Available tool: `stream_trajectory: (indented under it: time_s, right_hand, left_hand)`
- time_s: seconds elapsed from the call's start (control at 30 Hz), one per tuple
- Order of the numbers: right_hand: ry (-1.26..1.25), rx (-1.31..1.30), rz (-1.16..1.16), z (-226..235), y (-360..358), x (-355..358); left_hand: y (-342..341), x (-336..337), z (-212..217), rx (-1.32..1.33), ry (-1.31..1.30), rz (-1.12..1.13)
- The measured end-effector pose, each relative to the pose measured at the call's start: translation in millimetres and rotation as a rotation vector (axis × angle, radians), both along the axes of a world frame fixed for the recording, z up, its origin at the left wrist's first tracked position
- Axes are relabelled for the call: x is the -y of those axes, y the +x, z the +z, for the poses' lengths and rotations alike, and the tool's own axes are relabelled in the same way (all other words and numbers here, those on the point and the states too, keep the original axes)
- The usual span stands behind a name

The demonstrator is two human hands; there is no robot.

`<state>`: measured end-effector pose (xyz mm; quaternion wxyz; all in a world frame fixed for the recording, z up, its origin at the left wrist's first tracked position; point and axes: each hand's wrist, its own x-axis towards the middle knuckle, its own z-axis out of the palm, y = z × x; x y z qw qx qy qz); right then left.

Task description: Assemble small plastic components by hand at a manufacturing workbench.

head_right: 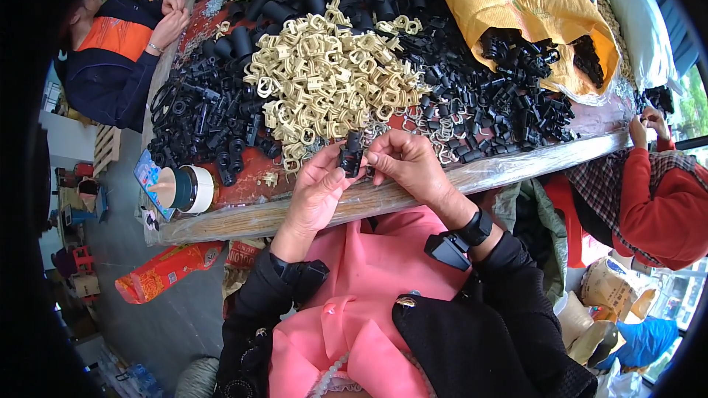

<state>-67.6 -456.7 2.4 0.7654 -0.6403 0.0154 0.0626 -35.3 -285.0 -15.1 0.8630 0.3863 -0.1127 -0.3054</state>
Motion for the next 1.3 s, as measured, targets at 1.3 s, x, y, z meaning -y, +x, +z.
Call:
stream_trajectory:
  time_s: [1.3]
  right_hand:
    - [0.0, 0.095, 0.007, -4.6, -1.4, -5.2]
  left_hand:
    - [-0.1, -1.3, 2.5, -0.039, -0.054, -0.018]
